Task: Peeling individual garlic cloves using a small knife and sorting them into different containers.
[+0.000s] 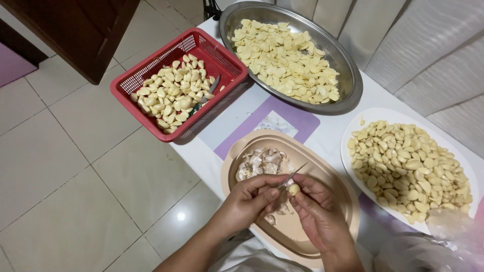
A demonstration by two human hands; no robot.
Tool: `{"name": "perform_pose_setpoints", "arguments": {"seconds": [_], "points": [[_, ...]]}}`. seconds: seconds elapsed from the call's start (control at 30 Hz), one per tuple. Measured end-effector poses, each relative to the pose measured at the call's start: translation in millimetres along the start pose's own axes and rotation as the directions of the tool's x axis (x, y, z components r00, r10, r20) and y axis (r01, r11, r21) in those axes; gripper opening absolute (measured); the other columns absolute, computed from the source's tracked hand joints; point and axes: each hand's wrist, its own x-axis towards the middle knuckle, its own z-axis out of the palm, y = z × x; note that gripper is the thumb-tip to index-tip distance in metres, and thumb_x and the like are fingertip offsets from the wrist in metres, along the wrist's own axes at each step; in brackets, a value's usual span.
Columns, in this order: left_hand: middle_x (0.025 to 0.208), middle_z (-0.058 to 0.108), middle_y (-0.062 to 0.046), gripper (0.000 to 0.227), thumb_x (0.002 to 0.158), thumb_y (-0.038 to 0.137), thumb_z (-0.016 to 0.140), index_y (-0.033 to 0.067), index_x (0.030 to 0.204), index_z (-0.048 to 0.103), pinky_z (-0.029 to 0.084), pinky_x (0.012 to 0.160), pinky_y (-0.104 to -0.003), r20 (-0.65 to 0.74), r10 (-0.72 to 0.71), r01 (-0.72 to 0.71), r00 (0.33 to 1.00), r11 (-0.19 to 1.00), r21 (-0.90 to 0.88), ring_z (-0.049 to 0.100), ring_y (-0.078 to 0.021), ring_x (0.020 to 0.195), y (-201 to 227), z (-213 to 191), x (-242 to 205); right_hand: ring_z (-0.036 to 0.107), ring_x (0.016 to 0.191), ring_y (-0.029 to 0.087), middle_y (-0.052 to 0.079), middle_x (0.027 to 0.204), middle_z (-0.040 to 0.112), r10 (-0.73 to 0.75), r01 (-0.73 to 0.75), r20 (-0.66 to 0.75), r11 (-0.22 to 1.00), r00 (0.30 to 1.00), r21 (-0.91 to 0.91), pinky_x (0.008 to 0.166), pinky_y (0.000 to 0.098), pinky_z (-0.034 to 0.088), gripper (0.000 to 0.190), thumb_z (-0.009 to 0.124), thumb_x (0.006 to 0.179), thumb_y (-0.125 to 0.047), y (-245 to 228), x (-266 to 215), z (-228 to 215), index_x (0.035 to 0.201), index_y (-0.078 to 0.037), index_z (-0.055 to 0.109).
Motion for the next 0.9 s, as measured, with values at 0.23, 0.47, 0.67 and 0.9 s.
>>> {"name": "perform_pose_setpoints", "arguments": {"seconds": [0.23, 0.47, 0.67, 0.9], "points": [[0.083, 0.068, -0.005, 0.037, 0.100, 0.002, 0.059, -0.0013, 0.136, 0.064, 0.045, 0.058, -0.021, -0.045, 0.068, -0.056, 0.997, 0.973, 0.225, 0.055, -0.0081, 0.066, 9, 11, -8, 0.067, 0.092, 0.022, 0.019, 0.102, 0.069, 0.028, -0.043, 0.089, 0.984, 0.996, 0.171, 0.083, 0.0337, 0.058, 0.032, 0.062, 0.095, -0.004, -2, -1, 5, 0.125, 0.008, 0.058], [0.082, 0.069, -0.006, 0.039, 0.097, 0.003, 0.061, 0.0032, 0.136, 0.066, 0.048, 0.055, -0.021, -0.118, 0.114, -0.074, 0.986, 0.952, 0.297, 0.054, -0.0078, 0.060, 7, 5, -6, 0.066, 0.095, 0.022, 0.019, 0.108, 0.070, -0.067, 0.065, -0.068, 0.998, 0.995, -0.025, 0.085, 0.0333, 0.055, 0.040, 0.063, 0.083, 0.016, 6, 0, 3, 0.121, 0.003, 0.064], [0.077, 0.070, -0.004, 0.043, 0.095, 0.005, 0.063, 0.0053, 0.138, 0.065, 0.043, 0.050, -0.021, -0.222, 0.136, -0.003, 0.965, 0.858, 0.514, 0.055, -0.0079, 0.057, 19, 4, -6, 0.070, 0.106, 0.032, 0.021, 0.109, 0.070, -0.114, 0.092, -0.169, 0.987, 0.979, -0.134, 0.094, 0.0394, 0.057, 0.048, 0.064, 0.078, 0.020, 0, -2, 9, 0.124, 0.006, 0.062], [0.079, 0.071, -0.005, 0.053, 0.094, 0.000, 0.062, 0.0087, 0.146, 0.058, 0.049, 0.053, -0.021, -0.169, 0.069, 0.016, 0.983, 0.890, 0.456, 0.063, -0.0099, 0.064, 7, 23, -11, 0.064, 0.083, 0.015, 0.010, 0.111, 0.067, -0.021, 0.059, -0.163, 0.971, 0.986, 0.232, 0.073, 0.0257, 0.054, 0.031, 0.062, 0.093, 0.005, 7, 4, 13, 0.124, 0.001, 0.064]]}}
